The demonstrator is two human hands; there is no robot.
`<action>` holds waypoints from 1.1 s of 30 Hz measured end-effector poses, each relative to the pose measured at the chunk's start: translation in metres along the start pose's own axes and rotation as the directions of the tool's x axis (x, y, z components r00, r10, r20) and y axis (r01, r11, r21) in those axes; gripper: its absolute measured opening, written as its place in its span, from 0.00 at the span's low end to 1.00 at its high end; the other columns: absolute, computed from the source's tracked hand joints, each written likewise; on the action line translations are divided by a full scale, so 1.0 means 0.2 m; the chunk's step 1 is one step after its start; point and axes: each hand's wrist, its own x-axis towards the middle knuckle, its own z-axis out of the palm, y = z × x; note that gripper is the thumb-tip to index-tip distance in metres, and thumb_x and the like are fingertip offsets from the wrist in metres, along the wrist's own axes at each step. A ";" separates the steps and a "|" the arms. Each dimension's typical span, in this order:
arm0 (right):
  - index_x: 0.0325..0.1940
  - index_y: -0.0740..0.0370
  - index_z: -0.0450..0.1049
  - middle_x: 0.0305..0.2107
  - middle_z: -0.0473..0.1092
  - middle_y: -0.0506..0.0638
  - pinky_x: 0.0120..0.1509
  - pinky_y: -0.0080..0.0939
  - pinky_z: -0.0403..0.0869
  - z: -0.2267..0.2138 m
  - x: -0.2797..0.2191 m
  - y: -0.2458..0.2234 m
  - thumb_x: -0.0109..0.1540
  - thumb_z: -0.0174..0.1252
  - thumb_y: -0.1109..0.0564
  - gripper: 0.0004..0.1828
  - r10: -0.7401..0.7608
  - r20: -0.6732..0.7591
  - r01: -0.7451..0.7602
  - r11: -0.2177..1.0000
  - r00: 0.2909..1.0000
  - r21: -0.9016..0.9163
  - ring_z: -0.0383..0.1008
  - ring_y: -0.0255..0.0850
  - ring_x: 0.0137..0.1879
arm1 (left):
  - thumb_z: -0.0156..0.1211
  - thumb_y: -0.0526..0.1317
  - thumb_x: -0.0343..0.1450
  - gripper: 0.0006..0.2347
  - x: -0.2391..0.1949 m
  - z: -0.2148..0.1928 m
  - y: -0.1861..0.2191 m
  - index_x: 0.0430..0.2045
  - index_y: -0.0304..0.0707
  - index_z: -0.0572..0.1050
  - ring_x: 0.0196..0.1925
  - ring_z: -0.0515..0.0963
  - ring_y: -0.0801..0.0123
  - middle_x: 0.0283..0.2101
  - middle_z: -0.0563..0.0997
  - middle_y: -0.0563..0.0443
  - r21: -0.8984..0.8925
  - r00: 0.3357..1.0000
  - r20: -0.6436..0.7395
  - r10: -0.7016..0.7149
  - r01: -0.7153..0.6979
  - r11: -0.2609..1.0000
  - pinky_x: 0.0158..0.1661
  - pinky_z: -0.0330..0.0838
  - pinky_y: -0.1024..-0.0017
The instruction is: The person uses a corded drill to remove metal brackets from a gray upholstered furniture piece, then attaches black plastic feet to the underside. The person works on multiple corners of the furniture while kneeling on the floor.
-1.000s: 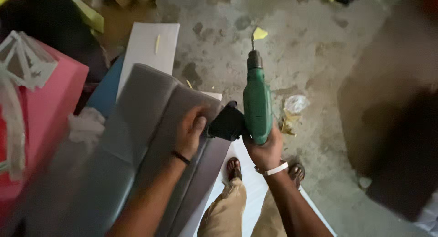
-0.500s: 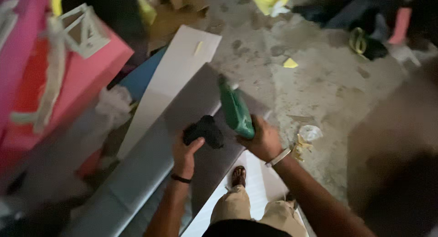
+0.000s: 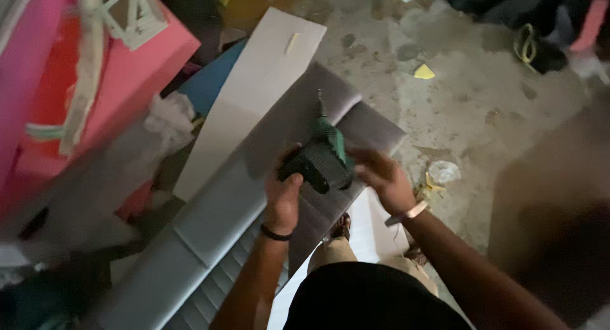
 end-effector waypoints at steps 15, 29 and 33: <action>0.63 0.66 0.65 0.48 0.72 0.58 0.56 0.47 0.80 -0.17 -0.53 -0.22 0.48 0.76 0.60 0.41 0.066 -0.549 0.110 0.953 0.833 0.281 0.76 0.45 0.52 | 0.52 0.60 0.76 0.33 -0.07 0.57 -0.29 0.66 0.29 0.60 0.64 0.71 0.62 0.62 0.71 0.42 0.173 0.864 0.447 -0.231 0.169 0.970 0.63 0.66 0.63; 0.61 0.64 0.64 0.49 0.74 0.55 0.61 0.42 0.79 -0.19 -0.74 -0.21 0.45 0.78 0.61 0.44 -0.030 -0.452 -0.002 0.998 0.891 -0.069 0.78 0.41 0.56 | 0.71 0.42 0.66 0.08 0.29 0.85 -0.11 0.31 0.37 0.83 0.36 0.85 0.58 0.35 0.83 0.46 0.643 0.617 0.735 -0.281 -0.504 0.577 0.35 0.79 0.65; 0.59 0.64 0.66 0.47 0.76 0.53 0.60 0.42 0.80 -0.15 -0.60 -0.16 0.45 0.78 0.60 0.42 0.053 -0.448 -0.064 0.998 0.892 -0.009 0.79 0.40 0.54 | 0.67 0.36 0.69 0.03 0.34 0.78 -0.18 0.28 0.37 0.83 0.36 0.85 0.56 0.33 0.85 0.45 0.754 0.717 0.634 -0.289 -0.490 0.438 0.35 0.78 0.62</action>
